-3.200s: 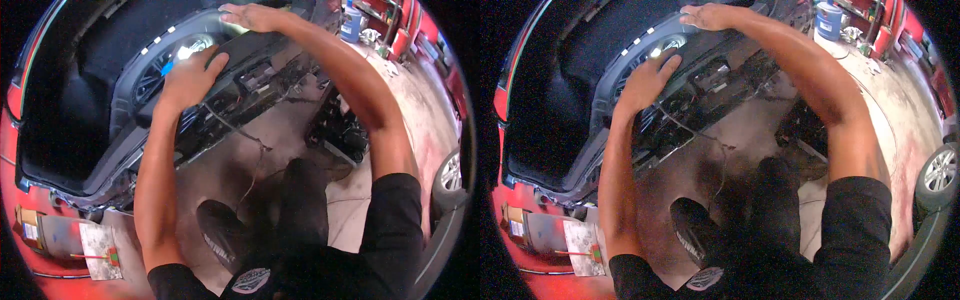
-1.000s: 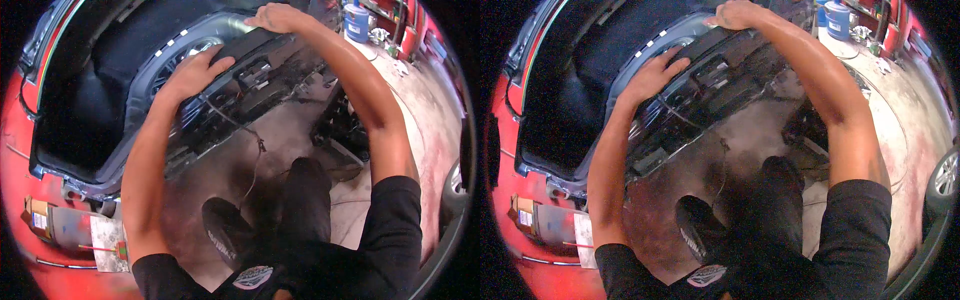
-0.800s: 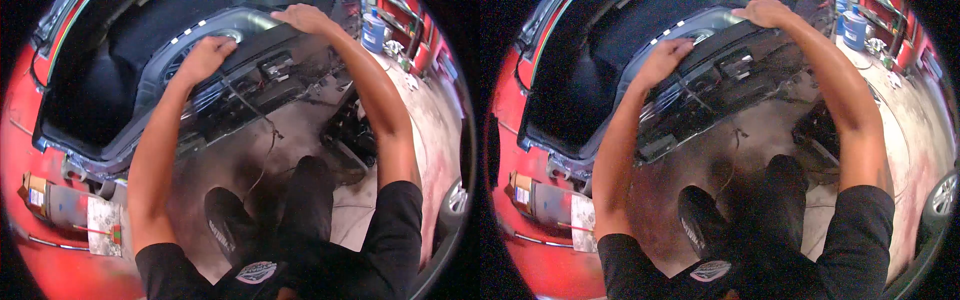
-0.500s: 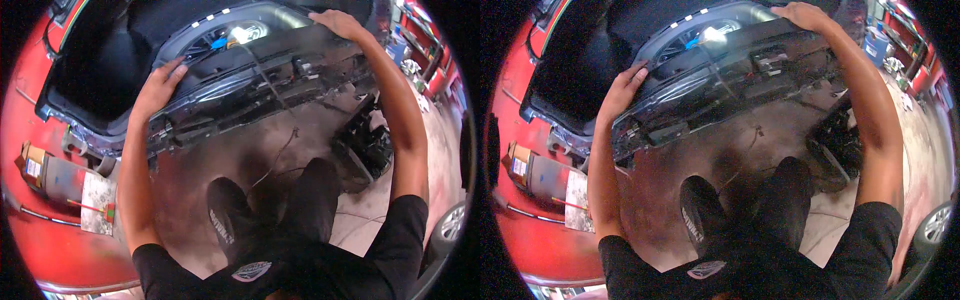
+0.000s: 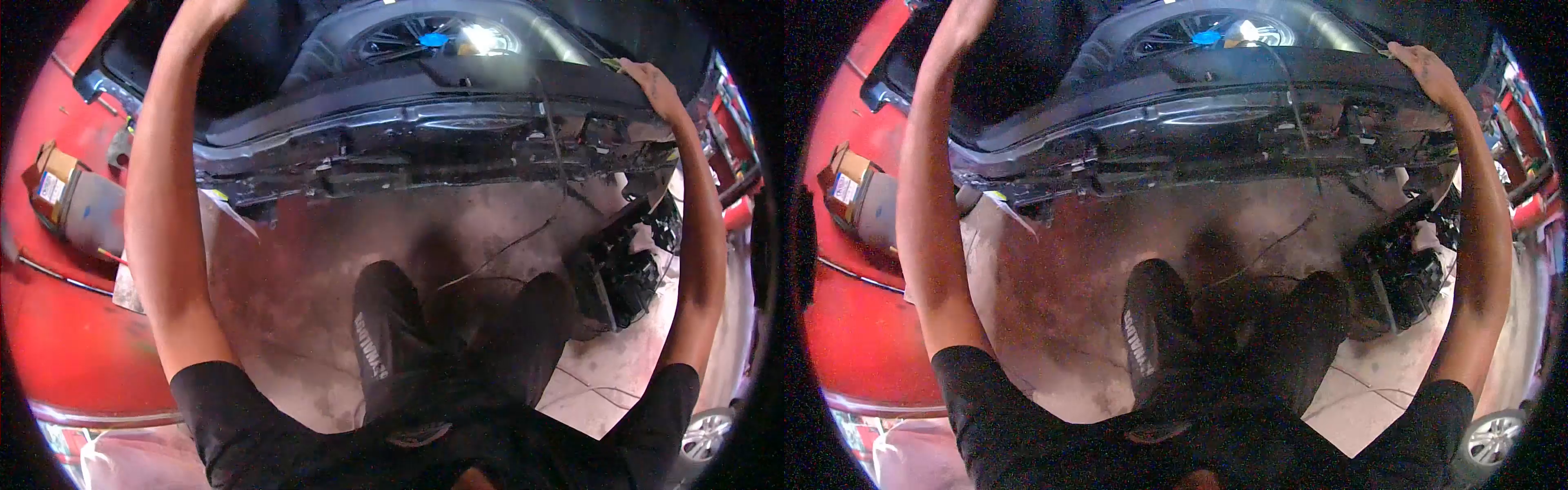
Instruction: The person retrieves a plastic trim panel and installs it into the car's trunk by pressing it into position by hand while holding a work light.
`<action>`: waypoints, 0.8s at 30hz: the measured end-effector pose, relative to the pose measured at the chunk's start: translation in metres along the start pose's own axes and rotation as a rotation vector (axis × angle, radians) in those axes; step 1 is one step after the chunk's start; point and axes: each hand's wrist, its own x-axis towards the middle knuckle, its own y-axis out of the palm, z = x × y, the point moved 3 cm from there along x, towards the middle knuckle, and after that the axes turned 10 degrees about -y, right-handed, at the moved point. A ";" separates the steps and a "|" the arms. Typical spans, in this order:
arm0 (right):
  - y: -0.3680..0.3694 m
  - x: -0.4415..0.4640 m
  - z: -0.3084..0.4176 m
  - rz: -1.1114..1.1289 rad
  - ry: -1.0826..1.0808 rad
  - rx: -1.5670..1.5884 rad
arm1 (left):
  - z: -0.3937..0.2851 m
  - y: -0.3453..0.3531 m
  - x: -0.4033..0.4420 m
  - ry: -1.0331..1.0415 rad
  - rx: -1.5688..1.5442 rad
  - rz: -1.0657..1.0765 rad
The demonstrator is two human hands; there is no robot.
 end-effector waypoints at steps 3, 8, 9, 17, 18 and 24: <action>0.008 0.003 0.003 0.039 -0.063 -0.025 | 0.138 0.155 -0.044 -0.191 0.290 0.431; 0.004 0.007 -0.010 0.115 0.013 -0.024 | 0.103 0.138 -0.071 -0.134 0.084 0.478; 0.006 0.007 -0.006 0.073 -0.042 -0.032 | 0.096 0.139 -0.068 -0.096 0.096 0.451; 0.006 -0.005 -0.002 -0.043 -0.097 -0.154 | -0.003 0.118 0.033 0.454 0.096 0.171; 0.007 -0.006 -0.005 -0.064 -0.077 -0.131 | 0.009 0.144 0.028 0.457 0.225 0.214; 0.009 -0.008 0.005 -0.024 -0.204 -0.144 | -0.001 0.218 -0.054 0.022 0.067 0.406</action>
